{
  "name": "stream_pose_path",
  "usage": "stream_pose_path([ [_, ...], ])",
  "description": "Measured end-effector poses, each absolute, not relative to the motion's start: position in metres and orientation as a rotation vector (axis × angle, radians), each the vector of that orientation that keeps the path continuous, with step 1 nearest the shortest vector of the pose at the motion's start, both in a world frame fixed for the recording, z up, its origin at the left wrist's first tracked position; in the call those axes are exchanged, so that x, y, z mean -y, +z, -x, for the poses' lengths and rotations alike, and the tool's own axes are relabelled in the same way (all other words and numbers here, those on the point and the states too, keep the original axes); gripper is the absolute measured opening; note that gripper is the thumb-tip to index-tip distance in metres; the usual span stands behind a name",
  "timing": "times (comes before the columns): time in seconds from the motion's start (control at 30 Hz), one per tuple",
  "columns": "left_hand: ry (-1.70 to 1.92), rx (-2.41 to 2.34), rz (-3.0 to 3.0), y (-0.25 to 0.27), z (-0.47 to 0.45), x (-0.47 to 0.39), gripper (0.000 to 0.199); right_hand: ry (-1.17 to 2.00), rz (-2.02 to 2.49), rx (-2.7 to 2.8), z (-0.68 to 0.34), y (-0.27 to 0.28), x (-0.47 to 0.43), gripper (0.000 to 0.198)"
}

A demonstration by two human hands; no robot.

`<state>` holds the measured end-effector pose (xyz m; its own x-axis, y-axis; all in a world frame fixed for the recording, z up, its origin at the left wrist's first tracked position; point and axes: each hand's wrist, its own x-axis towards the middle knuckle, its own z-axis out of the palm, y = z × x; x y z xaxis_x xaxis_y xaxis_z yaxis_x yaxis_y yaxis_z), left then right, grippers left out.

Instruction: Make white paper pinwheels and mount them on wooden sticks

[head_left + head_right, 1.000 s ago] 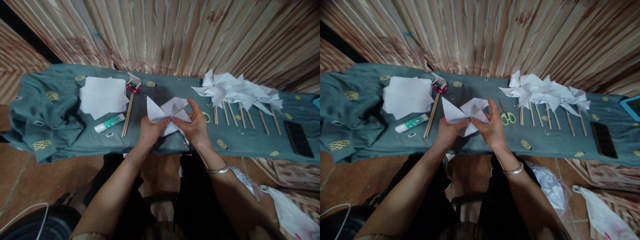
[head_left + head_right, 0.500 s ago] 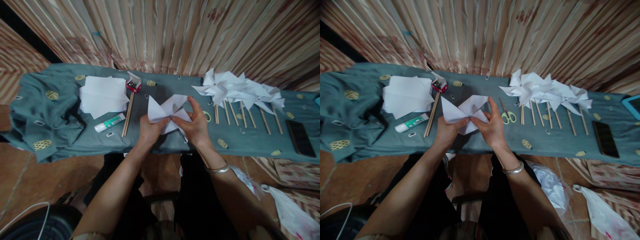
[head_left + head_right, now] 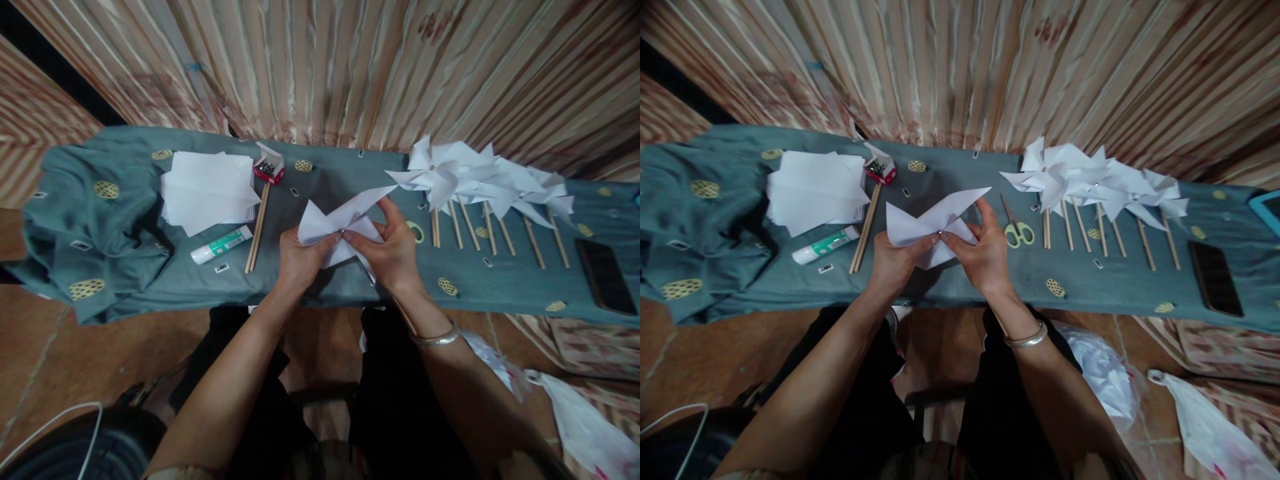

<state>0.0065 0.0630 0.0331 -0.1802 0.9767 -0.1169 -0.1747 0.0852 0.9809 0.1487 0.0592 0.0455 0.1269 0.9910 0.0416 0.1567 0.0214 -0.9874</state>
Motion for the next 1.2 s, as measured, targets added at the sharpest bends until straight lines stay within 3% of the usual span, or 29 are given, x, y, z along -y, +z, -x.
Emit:
stream_pose_path([
  [0.23, 1.332, -1.263, -0.893, 0.0348, -0.0065, -0.0640, 0.024, 0.971, 1.335, 1.265, -0.1481, 0.0453, -0.0595, 0.084],
  [0.73, 1.328, -1.256, -0.916, 0.0361, -0.0066, -0.0650, 0.019, 0.969, 1.342, 1.255, -0.1478, 0.0411, -0.0612, 0.082],
  [1.2, 1.313, -1.259, -0.968, 0.0373, -0.0041, -0.0651, 0.015, 0.981, 1.364, 1.245, -0.1449, 0.0422, -0.0598, 0.068],
])
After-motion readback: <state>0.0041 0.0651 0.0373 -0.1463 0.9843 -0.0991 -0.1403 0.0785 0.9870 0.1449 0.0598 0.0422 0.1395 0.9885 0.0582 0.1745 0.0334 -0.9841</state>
